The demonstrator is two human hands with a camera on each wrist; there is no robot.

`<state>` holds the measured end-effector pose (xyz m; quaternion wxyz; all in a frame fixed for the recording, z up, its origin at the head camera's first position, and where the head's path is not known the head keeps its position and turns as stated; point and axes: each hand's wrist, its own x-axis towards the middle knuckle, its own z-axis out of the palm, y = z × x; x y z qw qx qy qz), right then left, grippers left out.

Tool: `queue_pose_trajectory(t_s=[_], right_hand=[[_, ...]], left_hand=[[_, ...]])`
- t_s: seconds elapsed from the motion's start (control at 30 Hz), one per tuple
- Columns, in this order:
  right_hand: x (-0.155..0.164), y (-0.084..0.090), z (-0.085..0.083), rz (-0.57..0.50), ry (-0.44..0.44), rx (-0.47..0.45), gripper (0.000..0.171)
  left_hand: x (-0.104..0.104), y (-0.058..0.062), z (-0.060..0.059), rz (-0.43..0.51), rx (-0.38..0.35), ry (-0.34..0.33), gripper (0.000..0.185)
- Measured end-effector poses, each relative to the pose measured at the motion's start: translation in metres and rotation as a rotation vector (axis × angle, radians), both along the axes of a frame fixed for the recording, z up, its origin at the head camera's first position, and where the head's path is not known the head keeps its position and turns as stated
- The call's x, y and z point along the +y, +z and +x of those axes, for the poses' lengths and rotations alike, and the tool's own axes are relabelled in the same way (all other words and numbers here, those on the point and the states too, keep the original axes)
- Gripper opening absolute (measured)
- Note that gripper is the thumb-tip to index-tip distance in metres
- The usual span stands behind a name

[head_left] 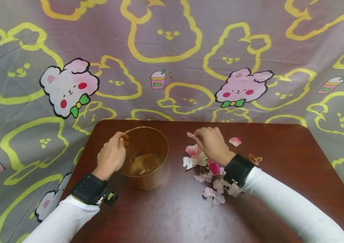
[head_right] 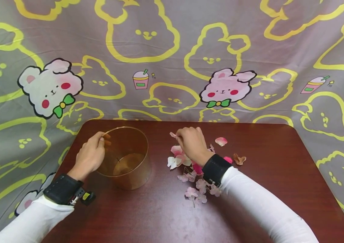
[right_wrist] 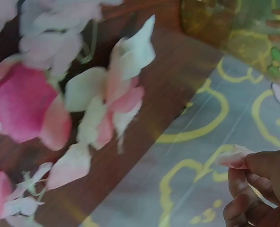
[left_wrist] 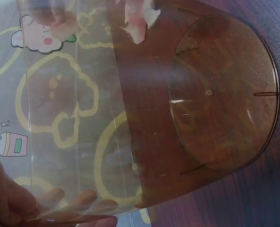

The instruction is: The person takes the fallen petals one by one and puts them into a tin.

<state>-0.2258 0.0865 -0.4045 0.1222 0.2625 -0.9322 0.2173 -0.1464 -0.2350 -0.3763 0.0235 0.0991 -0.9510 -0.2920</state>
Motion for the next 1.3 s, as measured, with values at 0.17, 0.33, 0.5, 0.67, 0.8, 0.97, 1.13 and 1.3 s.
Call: queue_pose_trajectory(t_s=[0.17,0.33,0.5,0.67,0.8,0.97,1.13,1.3], right_hand=[[-0.009,0.007,0.010,-0.017,0.047,0.043,0.010],[-0.017,0.013,0.019,-0.033,0.085,0.080,0.009],[-0.022,0.017,0.024,-0.033,0.105,0.093,0.009],[-0.026,0.021,0.028,-0.044,0.132,0.124,0.008],[-0.029,0.025,0.028,-0.050,0.139,0.153,0.007],[-0.033,0.029,0.029,-0.058,0.145,0.152,0.008],[-0.038,0.033,0.030,-0.060,0.159,0.176,0.009],[-0.044,0.038,0.035,-0.072,0.188,0.228,0.009]], left_hand=[[0.000,0.000,0.000,-0.003,-0.001,0.000,0.039],[0.000,0.000,0.000,-0.007,-0.004,0.001,0.039],[0.001,0.000,0.000,-0.008,-0.005,0.003,0.039],[0.001,0.001,0.000,-0.006,-0.008,0.003,0.039],[0.000,0.001,0.000,-0.002,-0.005,-0.003,0.039],[0.000,-0.001,0.000,-0.002,-0.001,-0.007,0.039],[0.000,-0.001,-0.001,-0.005,0.000,-0.006,0.038],[0.000,0.000,-0.001,-0.004,0.000,-0.005,0.039]])
